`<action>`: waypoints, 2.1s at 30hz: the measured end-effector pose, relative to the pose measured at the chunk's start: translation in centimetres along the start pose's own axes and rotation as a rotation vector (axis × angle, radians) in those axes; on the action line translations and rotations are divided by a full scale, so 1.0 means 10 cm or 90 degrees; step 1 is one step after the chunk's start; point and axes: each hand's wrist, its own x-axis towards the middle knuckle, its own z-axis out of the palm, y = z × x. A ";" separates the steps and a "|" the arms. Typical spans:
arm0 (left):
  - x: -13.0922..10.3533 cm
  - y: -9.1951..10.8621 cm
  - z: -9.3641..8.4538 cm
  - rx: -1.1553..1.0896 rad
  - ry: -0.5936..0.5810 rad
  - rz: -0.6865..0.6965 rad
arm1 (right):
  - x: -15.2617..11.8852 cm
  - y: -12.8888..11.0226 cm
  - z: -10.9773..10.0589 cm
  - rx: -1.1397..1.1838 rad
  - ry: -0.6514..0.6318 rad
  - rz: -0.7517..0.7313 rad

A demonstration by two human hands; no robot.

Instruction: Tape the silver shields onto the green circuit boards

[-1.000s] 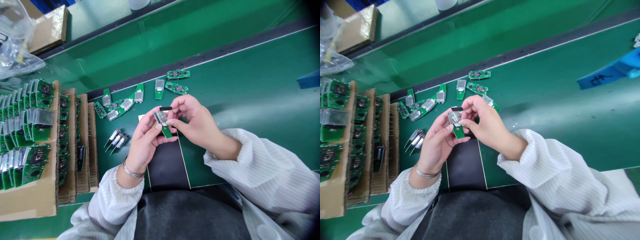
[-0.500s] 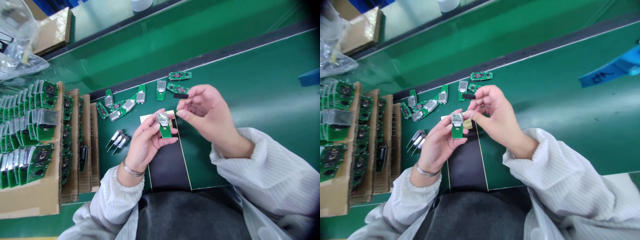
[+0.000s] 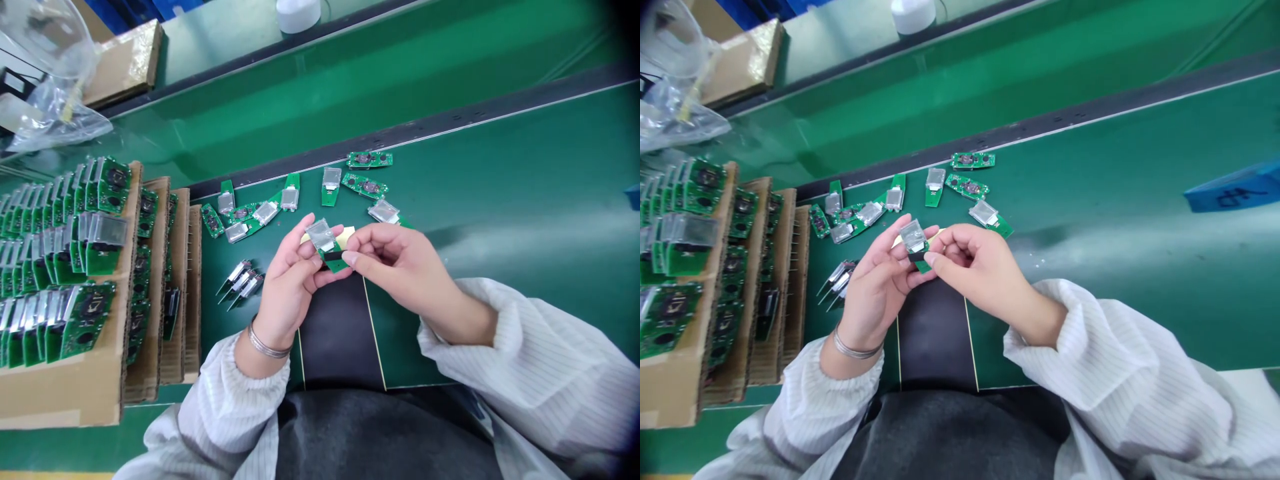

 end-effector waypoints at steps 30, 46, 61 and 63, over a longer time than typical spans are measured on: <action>0.00 0.01 0.01 0.039 0.007 -0.084 | 0.07 0.10 -0.03 -0.300 0.014 -0.276; 0.01 -0.01 0.03 0.039 0.017 -0.095 | 0.05 0.10 -0.01 -0.231 0.036 -0.177; 0.04 -0.04 0.00 0.037 -0.006 -0.100 | 0.05 0.05 -0.02 -0.127 0.015 -0.088; 0.03 -0.04 0.00 0.047 -0.025 -0.090 | 0.05 0.05 -0.02 -0.088 0.019 -0.064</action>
